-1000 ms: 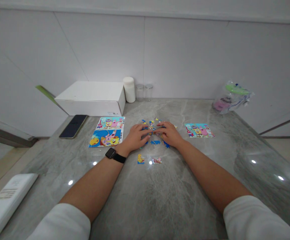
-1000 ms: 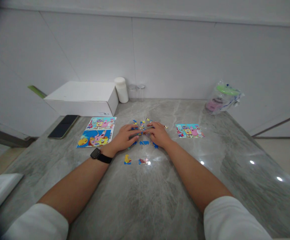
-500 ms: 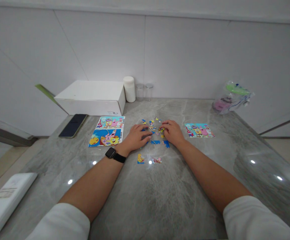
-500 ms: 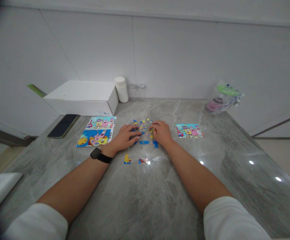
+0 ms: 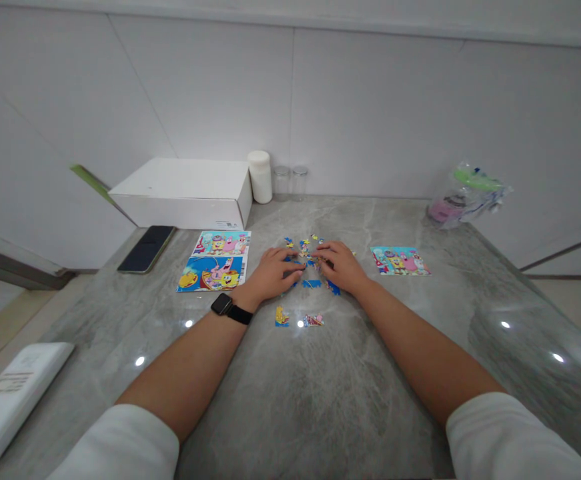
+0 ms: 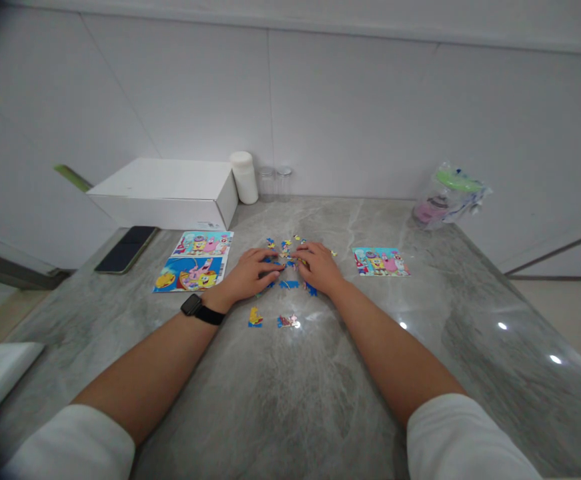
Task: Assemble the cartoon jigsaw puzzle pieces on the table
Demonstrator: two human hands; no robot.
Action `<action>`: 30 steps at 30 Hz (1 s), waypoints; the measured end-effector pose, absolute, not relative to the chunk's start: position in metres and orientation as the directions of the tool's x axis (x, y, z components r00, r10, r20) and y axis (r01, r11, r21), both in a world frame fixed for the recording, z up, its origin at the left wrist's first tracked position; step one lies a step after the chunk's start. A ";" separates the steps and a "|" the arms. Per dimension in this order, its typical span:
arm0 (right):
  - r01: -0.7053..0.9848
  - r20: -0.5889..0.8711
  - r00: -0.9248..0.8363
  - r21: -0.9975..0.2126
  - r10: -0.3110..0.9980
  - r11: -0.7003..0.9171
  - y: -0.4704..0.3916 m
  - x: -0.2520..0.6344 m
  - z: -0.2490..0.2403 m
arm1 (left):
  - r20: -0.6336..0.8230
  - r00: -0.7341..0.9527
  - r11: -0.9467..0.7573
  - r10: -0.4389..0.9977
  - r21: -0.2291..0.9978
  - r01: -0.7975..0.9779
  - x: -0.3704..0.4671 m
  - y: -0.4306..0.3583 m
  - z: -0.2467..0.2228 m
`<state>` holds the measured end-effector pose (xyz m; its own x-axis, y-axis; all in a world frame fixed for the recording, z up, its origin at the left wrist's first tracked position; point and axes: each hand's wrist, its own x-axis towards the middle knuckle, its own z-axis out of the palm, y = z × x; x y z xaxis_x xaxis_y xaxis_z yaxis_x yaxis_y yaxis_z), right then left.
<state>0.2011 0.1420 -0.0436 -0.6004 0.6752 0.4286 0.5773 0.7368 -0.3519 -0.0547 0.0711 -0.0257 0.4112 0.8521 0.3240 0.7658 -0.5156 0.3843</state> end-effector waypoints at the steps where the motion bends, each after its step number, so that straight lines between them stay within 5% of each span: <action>1: 0.585 0.425 -0.602 -0.341 0.676 0.736 0.141 0.200 -0.043 | 0.325 0.413 -0.518 0.851 0.387 0.763 -0.055 0.071 -0.026; 6: 0.612 0.389 -0.637 -0.270 0.666 0.743 0.135 0.196 -0.042 | 0.326 0.414 -0.521 0.850 0.404 0.752 -0.054 0.071 -0.025; 30: 0.656 0.403 -0.574 -0.295 0.713 0.695 0.142 0.197 -0.049 | 0.411 0.370 -0.535 0.833 0.427 0.729 -0.054 0.077 -0.031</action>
